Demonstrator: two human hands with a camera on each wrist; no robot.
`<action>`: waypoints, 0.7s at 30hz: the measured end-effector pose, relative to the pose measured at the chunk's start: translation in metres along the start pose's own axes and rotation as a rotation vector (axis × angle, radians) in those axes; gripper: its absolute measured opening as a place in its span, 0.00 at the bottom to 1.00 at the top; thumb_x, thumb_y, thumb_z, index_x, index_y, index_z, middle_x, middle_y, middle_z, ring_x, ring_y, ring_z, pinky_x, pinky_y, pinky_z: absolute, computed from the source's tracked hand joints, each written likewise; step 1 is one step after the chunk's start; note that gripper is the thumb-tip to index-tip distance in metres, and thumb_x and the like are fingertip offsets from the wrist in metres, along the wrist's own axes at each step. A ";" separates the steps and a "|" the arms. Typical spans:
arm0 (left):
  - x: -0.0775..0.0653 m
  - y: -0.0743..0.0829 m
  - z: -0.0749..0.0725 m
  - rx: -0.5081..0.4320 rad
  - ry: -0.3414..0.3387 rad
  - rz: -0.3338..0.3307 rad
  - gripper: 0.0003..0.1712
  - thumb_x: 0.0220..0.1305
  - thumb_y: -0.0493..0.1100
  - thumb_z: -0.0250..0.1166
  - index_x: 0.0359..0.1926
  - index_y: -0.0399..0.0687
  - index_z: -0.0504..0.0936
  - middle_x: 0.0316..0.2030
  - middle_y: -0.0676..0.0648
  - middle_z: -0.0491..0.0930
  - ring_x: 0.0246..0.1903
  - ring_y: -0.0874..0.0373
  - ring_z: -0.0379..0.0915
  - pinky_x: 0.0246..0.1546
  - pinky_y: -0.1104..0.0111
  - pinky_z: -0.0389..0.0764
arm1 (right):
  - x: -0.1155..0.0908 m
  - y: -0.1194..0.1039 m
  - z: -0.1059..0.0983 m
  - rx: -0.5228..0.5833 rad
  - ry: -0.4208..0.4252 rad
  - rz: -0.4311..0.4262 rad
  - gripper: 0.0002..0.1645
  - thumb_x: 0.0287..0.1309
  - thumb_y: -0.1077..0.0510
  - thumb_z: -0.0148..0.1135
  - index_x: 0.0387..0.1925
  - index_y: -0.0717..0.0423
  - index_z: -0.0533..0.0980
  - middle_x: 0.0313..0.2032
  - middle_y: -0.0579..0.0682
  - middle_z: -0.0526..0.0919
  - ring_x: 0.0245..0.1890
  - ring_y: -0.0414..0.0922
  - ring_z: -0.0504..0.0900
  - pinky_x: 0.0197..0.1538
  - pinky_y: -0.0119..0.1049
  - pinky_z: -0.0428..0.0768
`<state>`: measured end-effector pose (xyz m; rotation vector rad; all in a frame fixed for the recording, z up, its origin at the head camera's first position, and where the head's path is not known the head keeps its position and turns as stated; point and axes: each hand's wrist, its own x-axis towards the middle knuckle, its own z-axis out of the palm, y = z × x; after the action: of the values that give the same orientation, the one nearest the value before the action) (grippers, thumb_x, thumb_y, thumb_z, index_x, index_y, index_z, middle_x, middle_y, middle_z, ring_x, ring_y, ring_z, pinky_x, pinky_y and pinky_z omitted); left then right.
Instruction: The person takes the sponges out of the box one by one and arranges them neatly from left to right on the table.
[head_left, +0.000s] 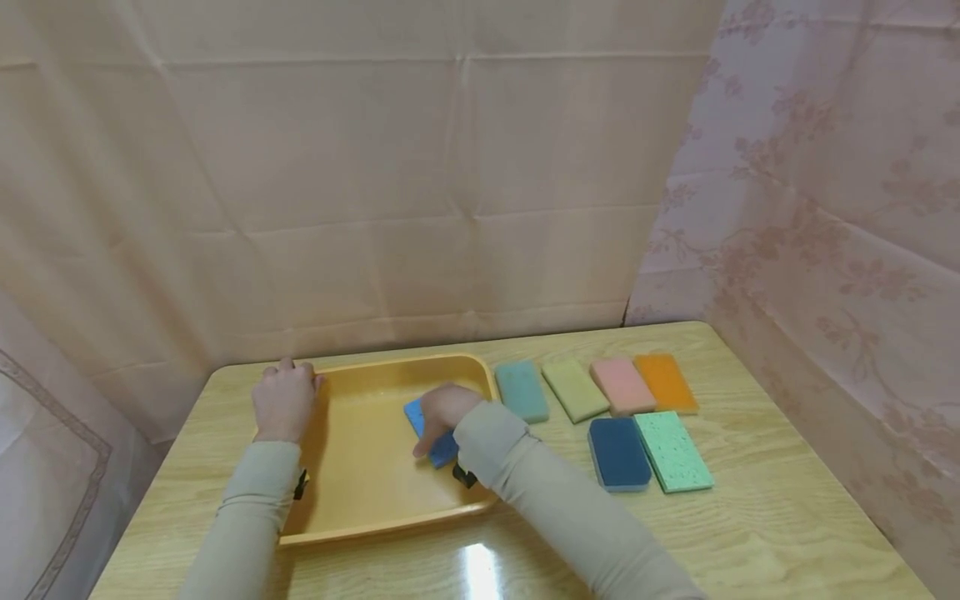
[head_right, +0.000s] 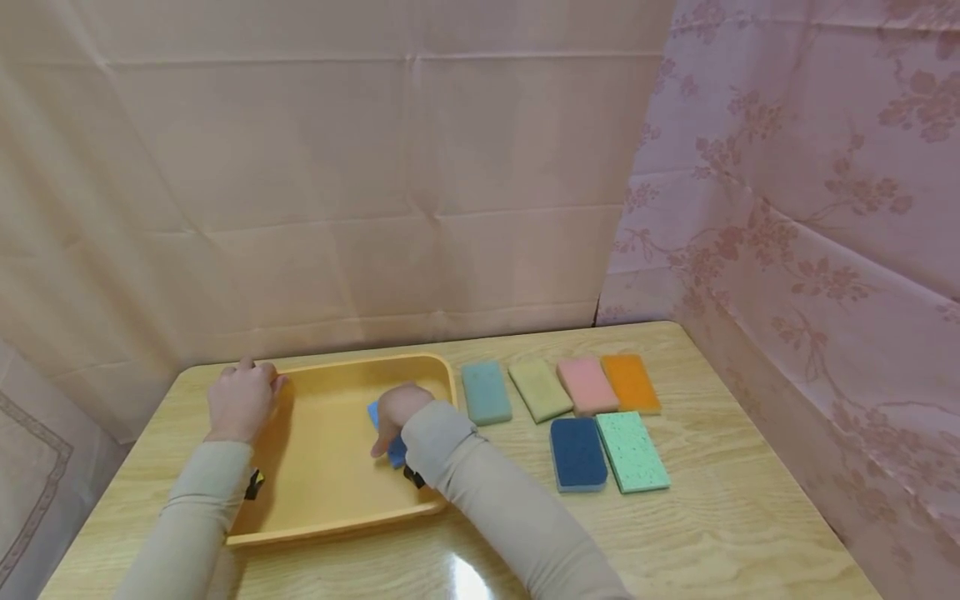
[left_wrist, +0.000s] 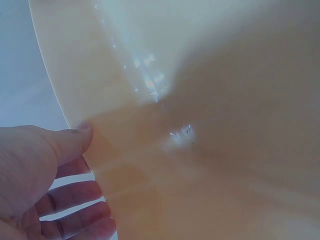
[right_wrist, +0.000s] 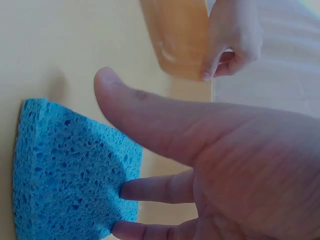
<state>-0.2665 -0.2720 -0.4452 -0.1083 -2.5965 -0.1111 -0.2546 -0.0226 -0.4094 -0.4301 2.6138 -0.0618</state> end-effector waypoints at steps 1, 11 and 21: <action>0.000 0.000 0.000 -0.001 0.000 -0.001 0.14 0.61 0.42 0.74 0.31 0.32 0.84 0.29 0.30 0.78 0.25 0.33 0.76 0.20 0.42 0.78 | 0.001 0.000 0.000 -0.005 0.003 -0.001 0.29 0.49 0.33 0.76 0.38 0.51 0.81 0.38 0.48 0.77 0.35 0.42 0.73 0.39 0.38 0.78; 0.000 -0.001 0.003 0.010 0.007 0.007 0.14 0.60 0.42 0.74 0.30 0.32 0.84 0.28 0.30 0.78 0.24 0.34 0.75 0.18 0.44 0.77 | 0.009 0.002 0.003 -0.041 0.039 0.006 0.29 0.47 0.34 0.78 0.33 0.52 0.80 0.33 0.47 0.77 0.33 0.42 0.73 0.38 0.36 0.78; 0.000 -0.001 0.001 -0.005 -0.001 0.005 0.13 0.61 0.41 0.74 0.31 0.32 0.84 0.29 0.31 0.78 0.24 0.34 0.75 0.19 0.44 0.77 | 0.012 0.000 0.004 -0.049 0.084 -0.027 0.30 0.46 0.35 0.79 0.34 0.54 0.80 0.28 0.45 0.76 0.28 0.41 0.72 0.38 0.35 0.78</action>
<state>-0.2675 -0.2732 -0.4462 -0.1170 -2.5966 -0.1156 -0.2629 -0.0258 -0.4186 -0.4904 2.6969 -0.0257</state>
